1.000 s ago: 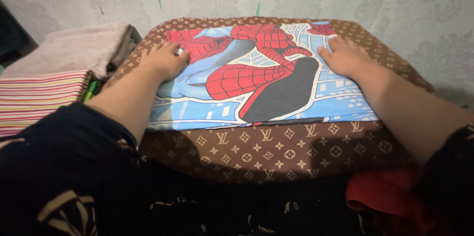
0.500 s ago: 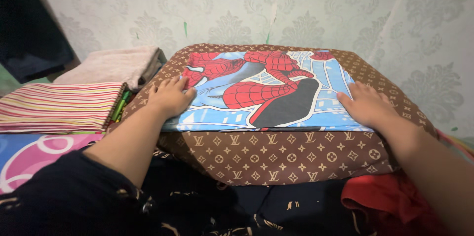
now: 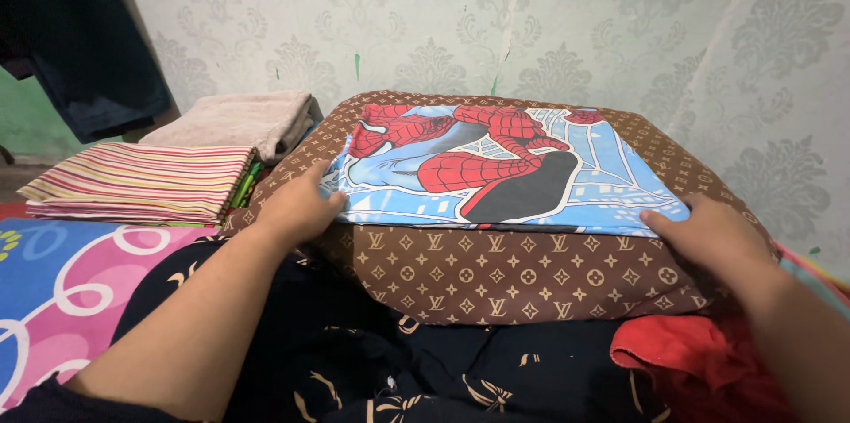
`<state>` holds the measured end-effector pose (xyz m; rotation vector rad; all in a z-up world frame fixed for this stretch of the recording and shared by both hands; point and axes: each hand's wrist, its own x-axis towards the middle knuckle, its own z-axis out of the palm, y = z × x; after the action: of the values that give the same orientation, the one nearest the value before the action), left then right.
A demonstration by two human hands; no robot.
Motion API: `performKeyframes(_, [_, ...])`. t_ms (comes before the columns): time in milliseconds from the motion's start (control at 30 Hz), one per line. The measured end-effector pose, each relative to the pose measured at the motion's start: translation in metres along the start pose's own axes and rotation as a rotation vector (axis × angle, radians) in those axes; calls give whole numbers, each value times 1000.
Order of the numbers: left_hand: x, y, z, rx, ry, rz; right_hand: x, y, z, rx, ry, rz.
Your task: The person folds a pink floral and striped sheet on a patterned ottoman, then folds a blue Spider-Man themed sheet. Both items are folded into neat rectangles and stacked on the ottoman.
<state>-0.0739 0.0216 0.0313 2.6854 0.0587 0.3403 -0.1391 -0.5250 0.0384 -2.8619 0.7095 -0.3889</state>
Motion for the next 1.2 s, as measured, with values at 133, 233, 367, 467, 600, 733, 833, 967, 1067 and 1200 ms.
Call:
performKeyframes(133, [10, -8, -3, -215, 87, 11, 18, 8, -5, 168, -130, 105])
performKeyframes(233, [16, -16, -5, -477, 31, -118, 26, 3, 0, 719, -109, 115])
performKeyframes(367, [34, -16, -12, -726, 42, -103, 46, -37, -18, 1046, -7, 92])
performKeyframes(467, [52, -7, -19, -1040, -76, -75, 59, -106, -36, 1040, 102, -165])
performKeyframes(600, [76, 19, -23, -1261, -313, -160, 46, -228, -53, 701, 202, -489])
performKeyframes(733, [87, 28, -14, -1528, -606, -387, -20, -320, -40, 496, 342, -773])
performKeyframes(833, [94, 22, 2, -1697, -674, -440, -77, -345, -14, 430, 266, -891])
performKeyframes(967, [123, 15, 20, -1671, -731, -385, -116, -342, 2, 385, 81, -924])
performKeyframes(1067, [156, 17, 37, -1566, -774, -327, -122, -334, 7, 470, 120, -982])
performKeyframes(1200, [203, 33, 58, -1394, -770, -331, -119, -331, 9, 552, 135, -1008])
